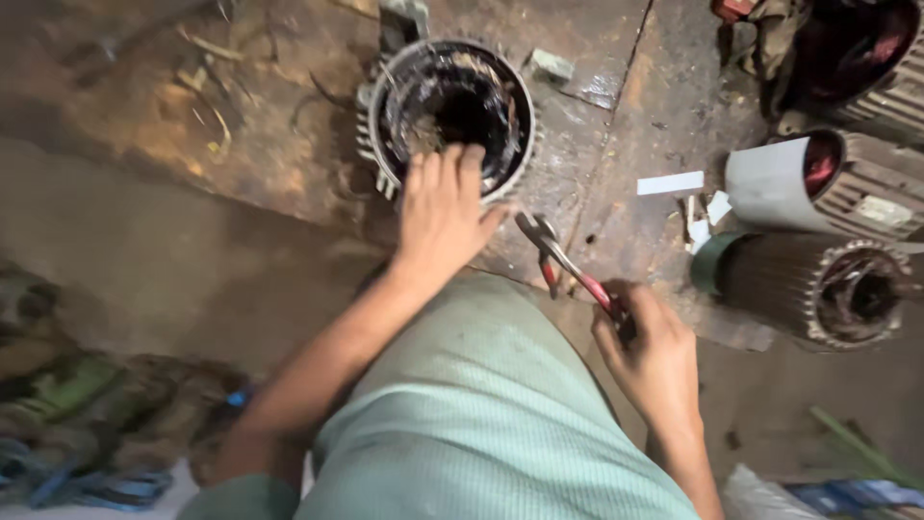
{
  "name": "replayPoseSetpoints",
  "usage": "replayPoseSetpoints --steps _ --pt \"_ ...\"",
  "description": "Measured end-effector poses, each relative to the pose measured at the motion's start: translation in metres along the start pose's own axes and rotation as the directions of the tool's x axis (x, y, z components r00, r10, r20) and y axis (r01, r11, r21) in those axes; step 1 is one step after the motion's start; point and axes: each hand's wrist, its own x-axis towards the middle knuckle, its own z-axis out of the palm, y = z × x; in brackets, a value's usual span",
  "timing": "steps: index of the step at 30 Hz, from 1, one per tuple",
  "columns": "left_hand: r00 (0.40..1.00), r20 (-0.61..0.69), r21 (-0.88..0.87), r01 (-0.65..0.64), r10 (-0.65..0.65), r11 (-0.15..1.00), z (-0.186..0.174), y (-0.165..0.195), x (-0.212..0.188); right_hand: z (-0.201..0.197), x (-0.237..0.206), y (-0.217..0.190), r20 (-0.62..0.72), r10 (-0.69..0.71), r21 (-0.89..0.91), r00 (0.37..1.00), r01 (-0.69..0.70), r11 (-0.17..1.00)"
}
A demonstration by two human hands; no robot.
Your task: The person uses pliers and a screwdriver to pull and pry copper windings from the stator of an electric motor. They repeatedly reach into the stator, grip the wires, and extract them, placing the removed pieces on the workbench. The person rotates the stator to access different sections and continues removing the windings until the stator is mostly empty.
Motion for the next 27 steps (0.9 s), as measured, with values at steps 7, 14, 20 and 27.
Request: replayPoseSetpoints --steps 7,14,20,27 --pt "0.995 -0.049 -0.101 -0.090 0.086 0.991 -0.039 -0.036 -0.042 -0.018 0.023 -0.023 0.001 -0.244 -0.014 0.970 0.244 0.970" --pt "0.975 0.023 -0.135 -0.215 0.220 0.967 -0.042 -0.048 -0.007 -0.032 0.044 -0.067 0.120 -0.415 -0.524 0.902 0.412 0.745" --pt "0.953 0.020 -0.271 -0.287 0.304 0.919 -0.034 -0.070 0.015 -0.058 0.093 -0.128 0.461 -0.336 -0.691 0.821 0.570 0.445" --pt "0.954 -0.054 -0.345 -0.296 0.296 0.890 -0.031 -0.085 0.017 -0.053 0.189 -0.189 0.709 0.120 -0.703 0.695 0.683 0.199"
